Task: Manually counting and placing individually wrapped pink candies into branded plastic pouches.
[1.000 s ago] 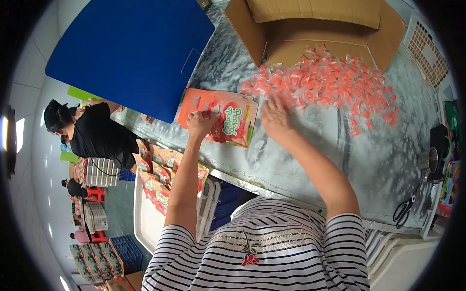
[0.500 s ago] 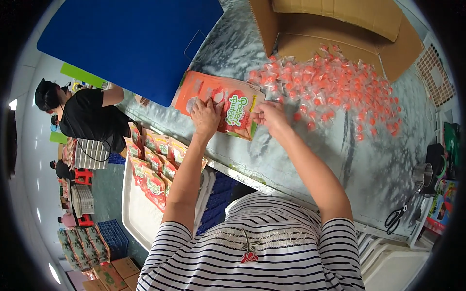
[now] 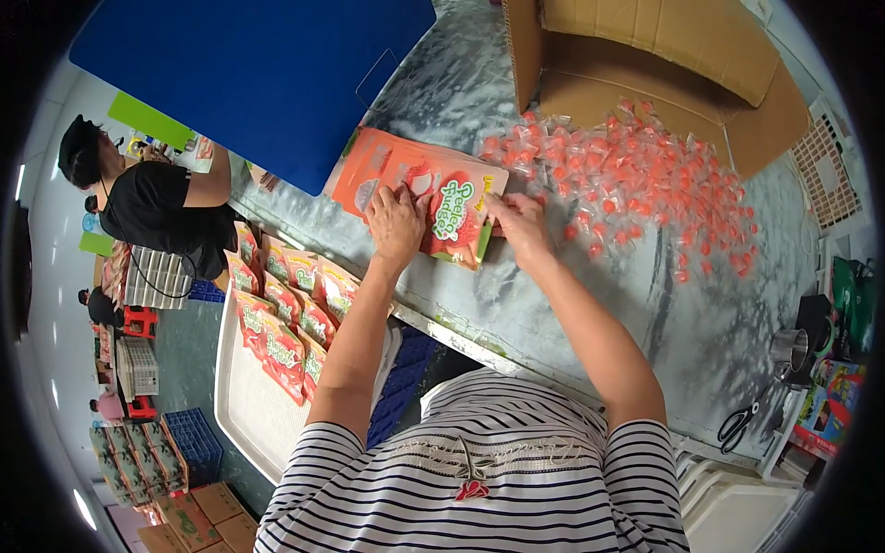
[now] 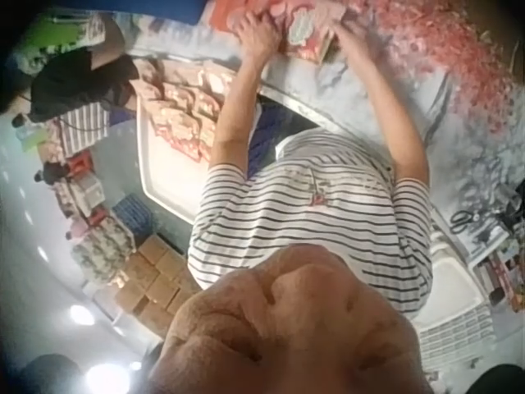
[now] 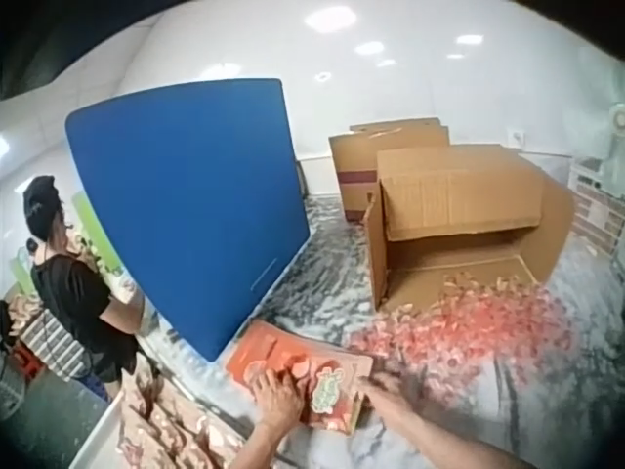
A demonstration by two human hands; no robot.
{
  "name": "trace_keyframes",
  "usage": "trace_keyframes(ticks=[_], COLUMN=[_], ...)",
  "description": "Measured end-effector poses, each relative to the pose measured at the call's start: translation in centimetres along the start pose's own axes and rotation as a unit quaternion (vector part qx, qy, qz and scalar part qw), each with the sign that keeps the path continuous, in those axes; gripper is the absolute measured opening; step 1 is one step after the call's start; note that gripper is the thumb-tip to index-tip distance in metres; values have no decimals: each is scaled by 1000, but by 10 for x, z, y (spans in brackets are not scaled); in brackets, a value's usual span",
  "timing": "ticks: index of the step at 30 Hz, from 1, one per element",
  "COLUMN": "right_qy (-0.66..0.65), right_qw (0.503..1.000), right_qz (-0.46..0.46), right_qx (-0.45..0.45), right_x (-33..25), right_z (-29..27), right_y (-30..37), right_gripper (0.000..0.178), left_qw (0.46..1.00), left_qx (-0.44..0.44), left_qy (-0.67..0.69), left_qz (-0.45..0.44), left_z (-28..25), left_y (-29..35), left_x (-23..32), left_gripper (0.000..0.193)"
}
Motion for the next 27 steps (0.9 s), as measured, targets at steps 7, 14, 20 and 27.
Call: trace_keyframes(ticks=[7,14,20,27], right_qy=[122,297,101,220], right_qw=[991,943,959,956], right_qz=[-43,-144,-89,-34], right_qx=[39,45,-251,-190], right_x=[0,-29,-78,-51], right_z=[0,-5,14,-29], right_y=[4,13,102,137], right_gripper=[22,15,10,20], left_qw=[1000,978,923,827], left_qx=[-1,5,81,-124], left_qy=[23,209,312,543], left_qz=[-10,17,210,77], left_z=[-4,-63,-168,-134], left_y=[0,3,25,45], left_x=[-6,8,67,82], left_gripper=[48,35,30,21])
Point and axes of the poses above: each hand's wrist, its own y-axis away from the middle knuckle, its own z-axis out of the palm, x = y × z, the point moved 6 cm from there along -y, towards the middle knuckle, and after that the axes turned 3 degrees about -x, right-handed, at the moved point
